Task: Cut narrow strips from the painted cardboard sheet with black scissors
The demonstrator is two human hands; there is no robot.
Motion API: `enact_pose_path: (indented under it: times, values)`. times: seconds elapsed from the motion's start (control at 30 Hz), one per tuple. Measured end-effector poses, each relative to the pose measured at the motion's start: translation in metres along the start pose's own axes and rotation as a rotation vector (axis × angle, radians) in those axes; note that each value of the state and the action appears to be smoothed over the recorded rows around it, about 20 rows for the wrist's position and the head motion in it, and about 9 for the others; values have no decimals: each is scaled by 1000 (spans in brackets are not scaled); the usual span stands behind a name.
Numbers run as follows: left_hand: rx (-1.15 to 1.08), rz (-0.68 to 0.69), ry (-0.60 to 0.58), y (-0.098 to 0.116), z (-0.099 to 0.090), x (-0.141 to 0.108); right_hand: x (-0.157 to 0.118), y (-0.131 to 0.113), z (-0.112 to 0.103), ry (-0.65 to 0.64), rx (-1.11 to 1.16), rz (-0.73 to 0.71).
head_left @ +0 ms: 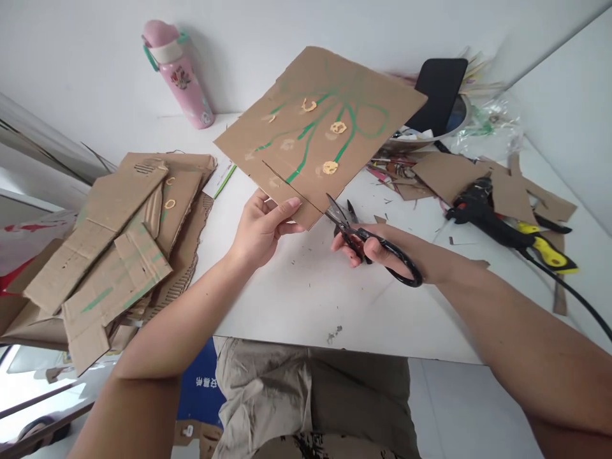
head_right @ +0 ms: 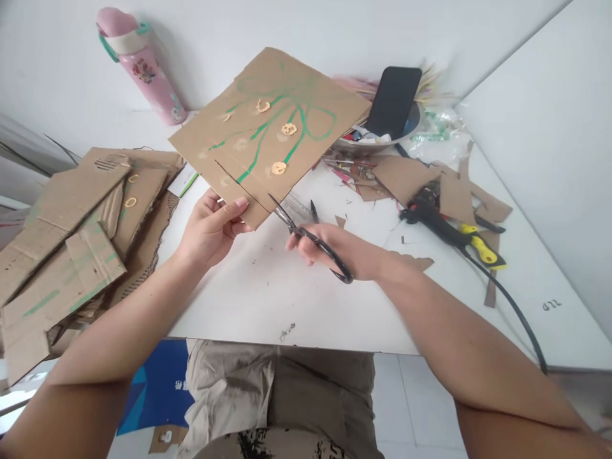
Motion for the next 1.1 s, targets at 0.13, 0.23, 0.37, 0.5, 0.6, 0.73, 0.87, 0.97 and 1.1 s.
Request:
enact_pose_path:
  times: [0.13, 0.23, 0.37, 0.5, 0.6, 0.73, 0.87, 0.97, 1.1]
  values:
    - [76, 8, -41, 0, 5, -4, -1, -3, 3, -10, 7, -54]
    - [104, 32, -30, 0, 5, -5, -1, -10, 6, -21, -5, -99]
    - [127, 43, -13, 0, 3, -6, -2, -14, 7, -43, -21, -148]
    - [145, 52, -8, 0, 2, -7, -3, -13, 5, -45, -28, -117]
    - [153, 51, -20, 1, 3, -8, -3, -13, 4, -33, -28, -101]
    - [147, 62, -35, 3, 5, -10, -4, -12, 4, -24, -29, -79]
    - [143, 59, -34, 4, 6, -10, -5, -11, 4, -39, 7, -64]
    - [138, 61, -28, 4, 4, -10, -5, -9, 4, -41, 9, -46]
    - [143, 64, -10, 4, 3, -11, -6, -7, 2, -38, 17, -37]
Point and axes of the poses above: each hand's wrist, its own x-axis towards the middle knuckle, its own z-axis out of the palm, y = z × x, the point moved 4 cm from there along x, towards the middle knuckle, and after that the axes turned 15 degrees about z, right-handed, at the moved point
